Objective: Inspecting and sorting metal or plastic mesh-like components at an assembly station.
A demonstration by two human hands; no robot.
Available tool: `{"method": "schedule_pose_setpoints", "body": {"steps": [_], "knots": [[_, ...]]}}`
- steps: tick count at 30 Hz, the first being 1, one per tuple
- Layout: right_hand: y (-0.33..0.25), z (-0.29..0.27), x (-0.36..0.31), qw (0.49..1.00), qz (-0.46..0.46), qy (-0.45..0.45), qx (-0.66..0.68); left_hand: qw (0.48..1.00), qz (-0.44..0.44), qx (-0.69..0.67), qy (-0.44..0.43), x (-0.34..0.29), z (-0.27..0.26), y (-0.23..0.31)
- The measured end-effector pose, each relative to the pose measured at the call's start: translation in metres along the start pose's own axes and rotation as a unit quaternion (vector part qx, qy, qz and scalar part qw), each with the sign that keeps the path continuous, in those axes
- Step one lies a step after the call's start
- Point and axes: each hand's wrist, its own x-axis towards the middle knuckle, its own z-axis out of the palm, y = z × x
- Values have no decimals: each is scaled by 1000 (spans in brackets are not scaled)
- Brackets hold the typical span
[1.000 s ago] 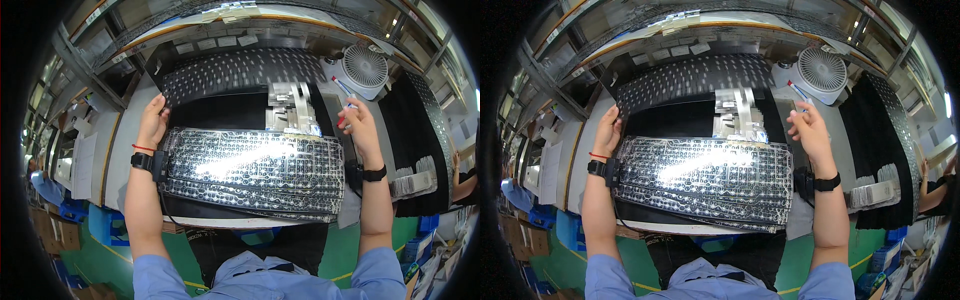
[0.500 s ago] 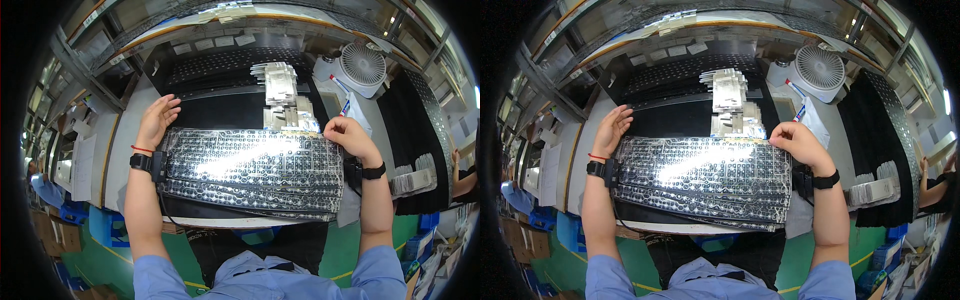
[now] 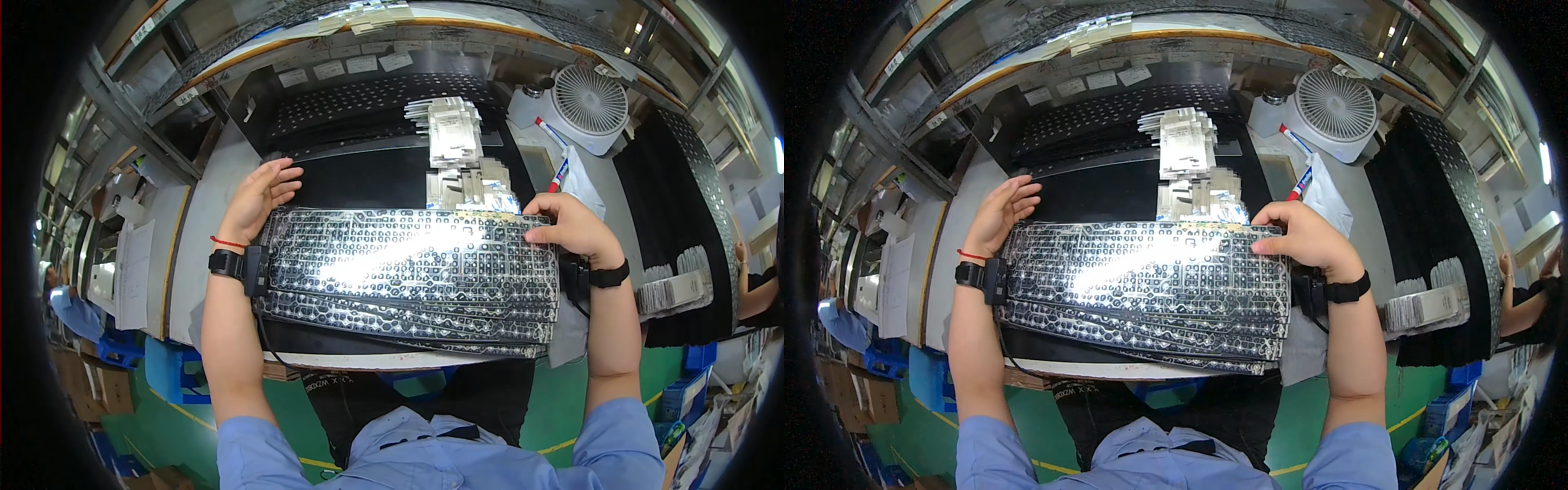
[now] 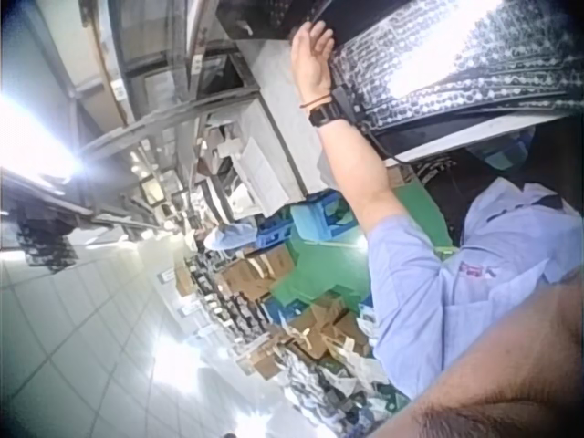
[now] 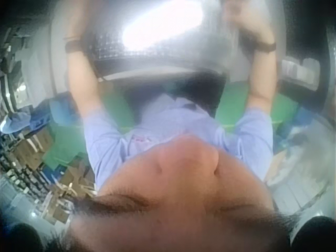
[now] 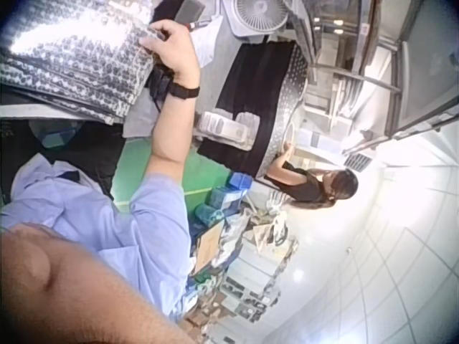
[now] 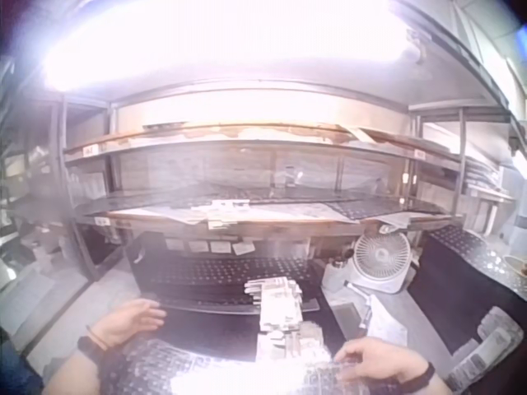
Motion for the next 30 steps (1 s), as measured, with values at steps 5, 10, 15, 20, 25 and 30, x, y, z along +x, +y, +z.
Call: {"method": "schedule_pose_setpoints", "body": {"steps": [5, 10, 15, 20, 25, 30], "knots": [[2, -1, 4, 994, -38, 104, -20, 1000, 3, -2, -6, 0, 0, 0], [-1, 0, 5, 977, -55, 193, 78, 1000, -13, 0, -1, 1, 1, 0], [1, 0, 8, 971, -57, 218, 77, 997, 54, -51, 18, 2, 3, 0], [9, -2, 11, 967, -49, 237, 85, 999, 38, -36, -3, -1, 7, 2], [14, -4, 13, 959, -80, 255, 96, 998, 49, -31, -33, 4, -4, -3], [2, -1, 10, 946, -71, 235, 211, 995, 69, -64, 31, 6, -3, -3]]}}
